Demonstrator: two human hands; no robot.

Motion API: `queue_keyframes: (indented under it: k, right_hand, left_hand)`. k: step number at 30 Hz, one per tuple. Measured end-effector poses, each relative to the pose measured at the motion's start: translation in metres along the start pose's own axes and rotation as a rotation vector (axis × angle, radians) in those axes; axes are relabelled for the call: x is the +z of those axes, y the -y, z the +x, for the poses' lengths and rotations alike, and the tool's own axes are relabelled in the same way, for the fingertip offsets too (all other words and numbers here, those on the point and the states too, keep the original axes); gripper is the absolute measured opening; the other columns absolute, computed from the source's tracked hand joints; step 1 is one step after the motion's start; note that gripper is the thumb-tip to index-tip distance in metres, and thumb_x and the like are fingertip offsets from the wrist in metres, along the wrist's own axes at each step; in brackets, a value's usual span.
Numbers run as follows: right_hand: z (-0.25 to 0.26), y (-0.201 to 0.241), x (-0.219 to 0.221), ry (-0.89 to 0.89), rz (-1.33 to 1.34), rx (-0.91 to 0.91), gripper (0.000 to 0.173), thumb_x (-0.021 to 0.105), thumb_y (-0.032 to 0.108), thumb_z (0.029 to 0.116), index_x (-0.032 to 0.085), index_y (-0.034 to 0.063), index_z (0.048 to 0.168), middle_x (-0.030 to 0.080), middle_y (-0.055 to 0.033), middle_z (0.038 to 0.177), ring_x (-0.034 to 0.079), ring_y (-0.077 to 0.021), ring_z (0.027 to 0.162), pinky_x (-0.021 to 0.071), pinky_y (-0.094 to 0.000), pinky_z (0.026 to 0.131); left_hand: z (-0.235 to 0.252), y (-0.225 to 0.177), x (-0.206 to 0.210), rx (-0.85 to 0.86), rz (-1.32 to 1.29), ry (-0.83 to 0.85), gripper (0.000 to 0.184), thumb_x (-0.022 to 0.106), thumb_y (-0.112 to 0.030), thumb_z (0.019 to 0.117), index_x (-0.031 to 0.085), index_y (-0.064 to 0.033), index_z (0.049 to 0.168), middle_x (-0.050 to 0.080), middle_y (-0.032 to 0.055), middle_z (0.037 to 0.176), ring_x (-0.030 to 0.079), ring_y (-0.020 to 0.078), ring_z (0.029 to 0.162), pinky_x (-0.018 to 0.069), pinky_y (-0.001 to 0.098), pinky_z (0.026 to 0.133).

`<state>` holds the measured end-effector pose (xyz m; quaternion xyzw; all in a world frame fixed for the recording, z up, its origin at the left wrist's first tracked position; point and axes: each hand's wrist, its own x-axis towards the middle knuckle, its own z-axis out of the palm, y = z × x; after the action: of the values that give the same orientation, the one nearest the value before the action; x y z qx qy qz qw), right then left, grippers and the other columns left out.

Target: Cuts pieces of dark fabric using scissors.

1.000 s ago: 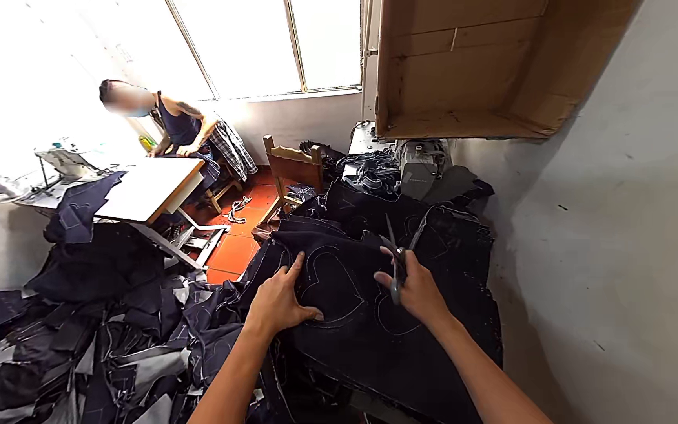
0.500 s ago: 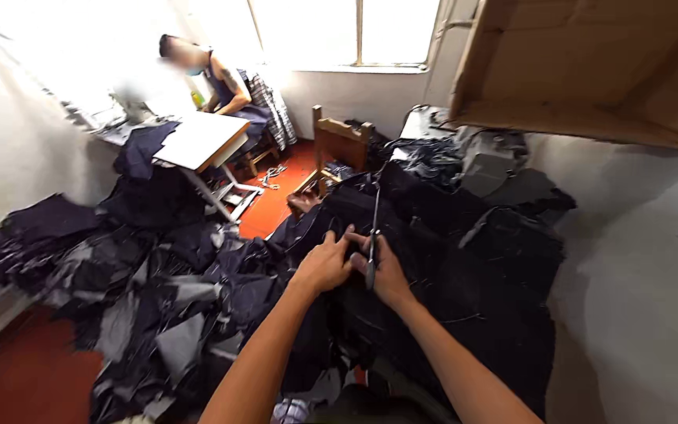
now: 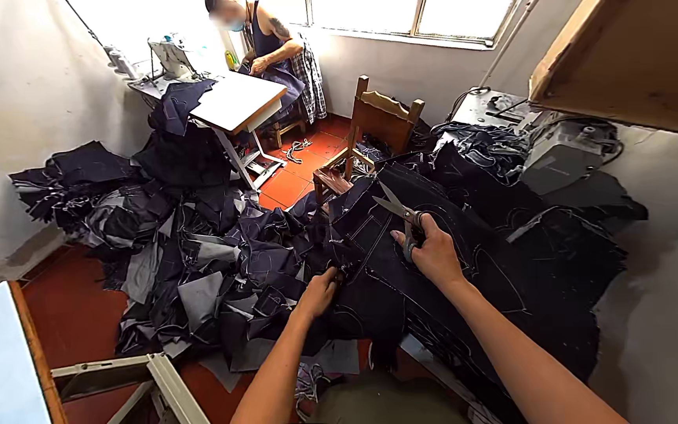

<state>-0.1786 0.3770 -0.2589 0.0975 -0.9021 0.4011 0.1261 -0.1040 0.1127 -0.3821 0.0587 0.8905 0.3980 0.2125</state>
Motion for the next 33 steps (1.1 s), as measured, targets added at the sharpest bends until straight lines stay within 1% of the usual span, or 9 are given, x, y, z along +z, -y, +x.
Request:
queue_keyframes:
  k: [2,4,6,9,13,16,18,20,33]
  right_hand:
    - [0.0,0.0,0.0,-0.007,0.0,-0.002,0.05,0.084,0.023,0.0862,0.065,0.006,0.129,0.072,-0.0145,0.111,0.07,-0.0301,0.093,0.0557,-0.0554,0.083]
    - [0.002,0.001,-0.003,0.004,-0.012,-0.009,0.049,0.086,0.023,0.0841,0.067,0.0062,0.126,0.073,-0.0136,0.113,0.071,-0.0285,0.095,0.0563,-0.0545,0.083]
    - [0.004,0.001,-0.003,0.019,-0.027,-0.026,0.049,0.087,0.023,0.0834,0.068,0.006,0.125,0.074,-0.0142,0.113,0.072,-0.0296,0.096,0.0565,-0.0551,0.084]
    - [0.012,0.0,-0.008,0.048,-0.052,-0.003,0.047,0.088,0.023,0.0826,0.069,0.0057,0.122,0.074,-0.0142,0.109,0.072,-0.0299,0.095,0.0569,-0.0557,0.084]
    - [0.02,0.028,-0.049,0.047,-0.024,-0.014,0.045,0.096,0.023,0.0705,0.073,0.002,0.103,0.073,-0.0144,0.089,0.071,-0.0292,0.08,0.0572,-0.0551,0.074]
    - [-0.001,0.061,-0.099,0.611,0.111,0.09,0.039,0.085,0.044,0.0801,0.068,0.0097,0.087,0.064,0.0001,0.068,0.062,-0.0136,0.06,0.0537,-0.0375,0.059]
    - [-0.018,0.068,-0.121,1.214,0.113,0.296,0.054,0.06,0.058,0.0936,0.063,0.0049,0.096,0.066,-0.0033,0.072,0.067,-0.0162,0.065,0.0589,-0.0387,0.067]
    - [-0.032,0.063,-0.128,1.485,-0.019,0.432,0.064,0.049,0.064,0.0994,0.061,0.0009,0.103,0.065,-0.0073,0.076,0.066,-0.0198,0.069,0.0562,-0.0419,0.071]
    - [-0.04,0.045,-0.087,1.213,-0.048,0.296,0.05,0.072,0.054,0.092,0.061,0.0044,0.091,0.061,-0.0006,0.065,0.063,-0.0124,0.056,0.0563,-0.0311,0.06]
  left_hand:
    - [-0.006,-0.011,-0.002,-0.103,0.083,0.155,0.047,0.051,-0.021,0.1002,0.056,-0.0181,0.147,0.062,0.0202,0.138,0.061,0.0387,0.127,0.0464,0.0647,0.104]
    - [-0.007,-0.012,-0.003,-0.086,0.116,0.186,0.052,0.066,-0.024,0.0887,0.062,-0.0149,0.139,0.046,0.0242,0.15,0.047,0.0417,0.136,0.0407,0.0648,0.108]
    - [-0.013,-0.004,-0.013,0.002,0.025,0.216,0.047,0.07,-0.023,0.0861,0.067,-0.0029,0.128,0.055,0.0253,0.14,0.051,0.0391,0.131,0.0392,0.0606,0.11]
    - [-0.034,0.003,-0.04,0.142,-0.182,0.209,0.038,0.074,-0.031,0.0867,0.068,0.0033,0.102,0.07,0.0173,0.097,0.067,0.0255,0.094,0.0534,0.049,0.089]
    - [-0.066,-0.034,-0.094,0.279,0.05,0.209,0.038,0.077,-0.035,0.0887,0.073,-0.0009,0.105,0.074,0.0148,0.092,0.072,0.0241,0.089,0.056,0.0486,0.087]
    - [-0.076,-0.062,-0.116,0.254,0.231,0.335,0.032,0.076,-0.029,0.0897,0.071,0.0016,0.097,0.071,0.0182,0.084,0.069,0.0313,0.082,0.0537,0.0565,0.08]
    - [-0.075,-0.074,-0.125,0.209,0.314,0.411,0.031,0.076,-0.028,0.0908,0.07,0.0027,0.095,0.068,0.019,0.082,0.067,0.0334,0.08,0.0518,0.0579,0.078]
    - [-0.072,-0.084,-0.132,0.172,0.382,0.444,0.031,0.076,-0.028,0.091,0.069,0.0028,0.094,0.067,0.0194,0.082,0.065,0.0349,0.08,0.0508,0.0593,0.077]
    - [-0.078,-0.082,-0.127,0.189,0.367,0.448,0.038,0.074,-0.031,0.0934,0.067,0.0058,0.097,0.067,0.0212,0.085,0.065,0.0343,0.083,0.0503,0.057,0.079]
